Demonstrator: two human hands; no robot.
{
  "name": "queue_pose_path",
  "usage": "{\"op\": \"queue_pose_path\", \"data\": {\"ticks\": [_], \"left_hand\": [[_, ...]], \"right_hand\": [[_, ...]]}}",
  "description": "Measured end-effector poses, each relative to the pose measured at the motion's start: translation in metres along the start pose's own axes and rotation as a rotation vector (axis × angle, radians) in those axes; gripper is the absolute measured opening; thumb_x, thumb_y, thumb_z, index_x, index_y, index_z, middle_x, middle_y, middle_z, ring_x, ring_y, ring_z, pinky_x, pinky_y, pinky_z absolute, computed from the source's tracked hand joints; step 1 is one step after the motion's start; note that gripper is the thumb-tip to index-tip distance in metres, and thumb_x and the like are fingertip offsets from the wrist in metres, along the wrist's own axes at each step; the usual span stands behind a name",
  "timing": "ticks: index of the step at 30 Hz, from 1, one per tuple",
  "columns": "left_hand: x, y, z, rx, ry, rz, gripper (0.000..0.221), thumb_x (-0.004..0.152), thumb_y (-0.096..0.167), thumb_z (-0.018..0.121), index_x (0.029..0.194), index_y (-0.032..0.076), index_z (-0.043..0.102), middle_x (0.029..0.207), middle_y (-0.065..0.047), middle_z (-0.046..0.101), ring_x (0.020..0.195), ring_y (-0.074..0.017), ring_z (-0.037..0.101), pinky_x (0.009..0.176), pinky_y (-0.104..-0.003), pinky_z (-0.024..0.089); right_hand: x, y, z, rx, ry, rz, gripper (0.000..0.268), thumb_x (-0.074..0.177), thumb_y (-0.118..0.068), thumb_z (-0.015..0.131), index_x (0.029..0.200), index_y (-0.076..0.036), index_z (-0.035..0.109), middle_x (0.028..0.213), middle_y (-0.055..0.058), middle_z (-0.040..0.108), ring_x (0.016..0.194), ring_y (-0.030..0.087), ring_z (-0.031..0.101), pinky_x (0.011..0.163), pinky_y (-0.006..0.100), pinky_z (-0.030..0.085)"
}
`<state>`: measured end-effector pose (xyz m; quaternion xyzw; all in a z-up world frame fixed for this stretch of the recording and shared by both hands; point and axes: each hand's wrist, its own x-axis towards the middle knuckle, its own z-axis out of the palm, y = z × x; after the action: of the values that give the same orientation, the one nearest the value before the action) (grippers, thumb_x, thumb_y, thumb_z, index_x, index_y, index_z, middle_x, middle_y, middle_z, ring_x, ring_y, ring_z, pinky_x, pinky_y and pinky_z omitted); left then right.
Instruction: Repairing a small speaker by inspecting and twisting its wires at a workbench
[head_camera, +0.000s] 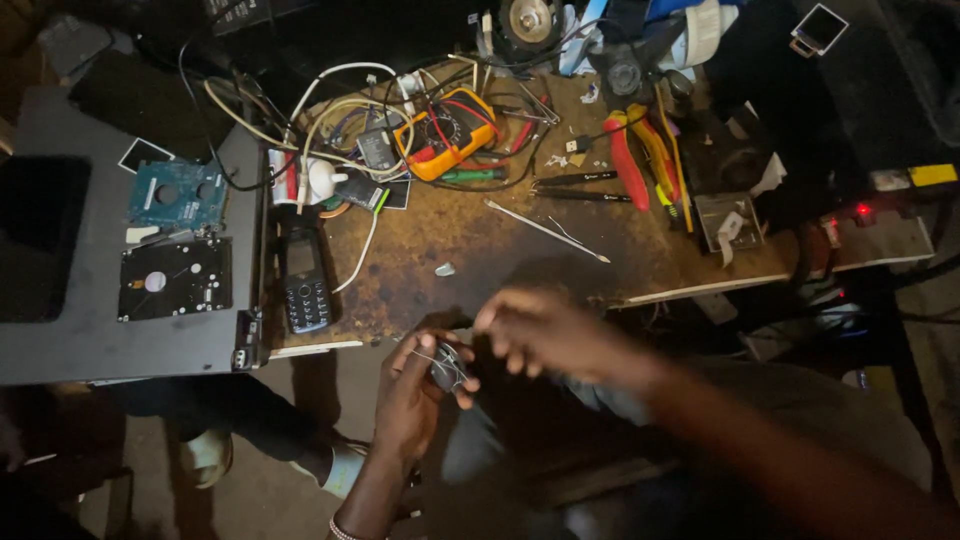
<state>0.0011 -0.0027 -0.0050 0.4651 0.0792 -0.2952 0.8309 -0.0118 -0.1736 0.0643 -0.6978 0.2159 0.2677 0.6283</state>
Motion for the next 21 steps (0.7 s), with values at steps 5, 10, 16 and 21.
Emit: {"op": "queue_pose_path", "data": {"ticks": [5, 10, 16, 21], "left_hand": [[-0.001, 0.003, 0.001, -0.043, -0.018, 0.019, 0.030, 0.083, 0.027, 0.051, 0.088, -0.002, 0.054, 0.073, -0.023, 0.060, 0.048, -0.0276, 0.060, 0.033, -0.029, 0.045], [-0.002, 0.007, 0.002, -0.026, -0.030, 0.028, 0.031, 0.083, 0.027, 0.050, 0.088, -0.003, 0.055, 0.073, -0.022, 0.060, 0.049, -0.0267, 0.060, 0.035, -0.030, 0.047], [-0.002, 0.008, 0.003, 0.000, -0.046, 0.037, 0.030, 0.083, 0.028, 0.051, 0.087, -0.001, 0.056, 0.072, -0.022, 0.061, 0.049, -0.0276, 0.061, 0.035, -0.031, 0.048], [-0.003, 0.006, 0.000, -0.029, -0.047, 0.060, 0.029, 0.083, 0.027, 0.052, 0.088, -0.002, 0.055, 0.073, -0.022, 0.060, 0.049, -0.0279, 0.060, 0.036, -0.031, 0.047]], "right_hand": [[-0.003, -0.014, -0.087, 0.675, -0.107, -0.394, 0.032, 0.078, -0.026, 0.057, 0.098, -0.001, 0.057, 0.073, 0.009, 0.059, 0.059, 0.017, 0.056, 0.050, 0.025, 0.043], [-0.008, -0.023, -0.112, 0.674, 0.377, -0.440, 0.041, 0.091, -0.044, 0.038, 0.084, -0.010, 0.060, 0.052, 0.000, 0.048, 0.043, 0.011, 0.044, 0.041, 0.026, 0.031], [-0.003, -0.017, -0.095, 0.588, 0.178, -0.452, 0.042, 0.083, -0.050, 0.045, 0.085, -0.012, 0.061, 0.063, -0.001, 0.056, 0.049, 0.010, 0.049, 0.045, 0.024, 0.038], [0.001, -0.012, -0.093, 0.566, 0.276, -0.400, 0.040, 0.086, -0.048, 0.043, 0.086, -0.010, 0.057, 0.064, 0.004, 0.058, 0.044, 0.011, 0.047, 0.038, 0.023, 0.031]]}}
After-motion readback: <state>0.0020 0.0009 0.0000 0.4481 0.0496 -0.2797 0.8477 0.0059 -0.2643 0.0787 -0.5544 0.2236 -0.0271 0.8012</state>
